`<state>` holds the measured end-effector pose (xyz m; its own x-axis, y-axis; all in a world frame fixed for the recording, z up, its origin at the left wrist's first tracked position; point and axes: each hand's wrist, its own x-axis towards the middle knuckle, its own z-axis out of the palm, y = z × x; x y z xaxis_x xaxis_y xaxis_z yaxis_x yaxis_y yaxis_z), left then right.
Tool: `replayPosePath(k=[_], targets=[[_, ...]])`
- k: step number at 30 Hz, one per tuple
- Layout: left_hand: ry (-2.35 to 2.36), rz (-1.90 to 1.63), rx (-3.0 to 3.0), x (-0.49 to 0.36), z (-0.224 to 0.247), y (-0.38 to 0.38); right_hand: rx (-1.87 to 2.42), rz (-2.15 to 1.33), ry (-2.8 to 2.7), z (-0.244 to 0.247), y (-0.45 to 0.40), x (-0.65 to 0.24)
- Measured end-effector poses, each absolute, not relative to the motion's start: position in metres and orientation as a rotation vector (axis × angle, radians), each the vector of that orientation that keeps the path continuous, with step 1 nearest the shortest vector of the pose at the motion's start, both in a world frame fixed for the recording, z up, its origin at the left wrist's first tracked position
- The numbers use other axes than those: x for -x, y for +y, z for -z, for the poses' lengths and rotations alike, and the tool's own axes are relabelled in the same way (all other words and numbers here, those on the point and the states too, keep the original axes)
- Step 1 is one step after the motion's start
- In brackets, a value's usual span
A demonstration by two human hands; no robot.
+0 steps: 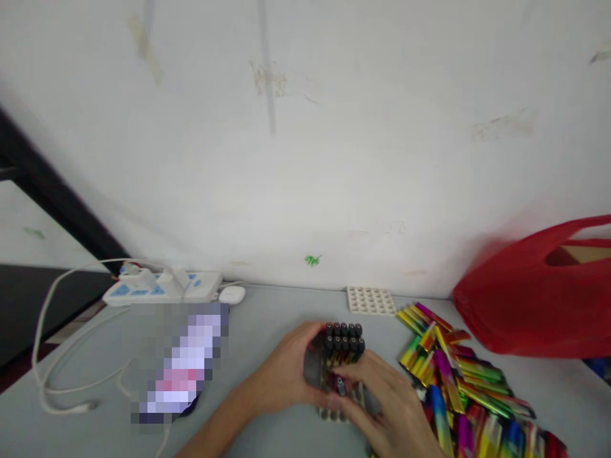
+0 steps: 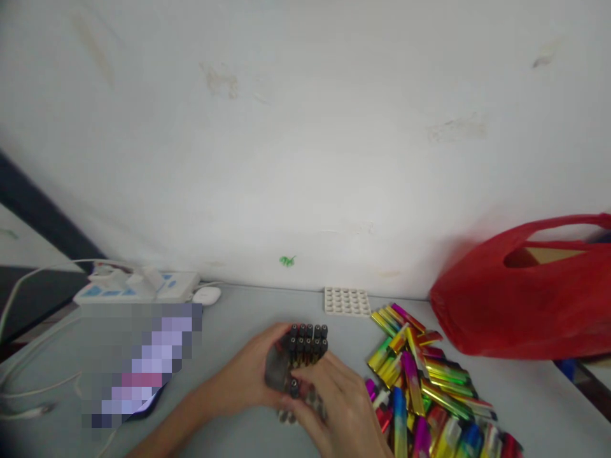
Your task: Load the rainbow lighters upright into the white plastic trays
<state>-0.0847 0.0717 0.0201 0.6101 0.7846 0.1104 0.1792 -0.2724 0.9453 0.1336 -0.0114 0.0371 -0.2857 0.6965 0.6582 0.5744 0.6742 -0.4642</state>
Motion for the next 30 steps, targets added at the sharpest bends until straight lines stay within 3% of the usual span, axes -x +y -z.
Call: replayPosePath(k=[19, 30], targets=[[0.837, -0.67, -1.802, 0.087, -0.014, 0.074, 1.128, -0.356, -1.905, -0.026, -0.015, -0.129], [0.927, -0.662, -1.848, 0.09, -0.015, 0.07, 1.101, -0.272, -1.877, -0.035, -0.018, -0.128]])
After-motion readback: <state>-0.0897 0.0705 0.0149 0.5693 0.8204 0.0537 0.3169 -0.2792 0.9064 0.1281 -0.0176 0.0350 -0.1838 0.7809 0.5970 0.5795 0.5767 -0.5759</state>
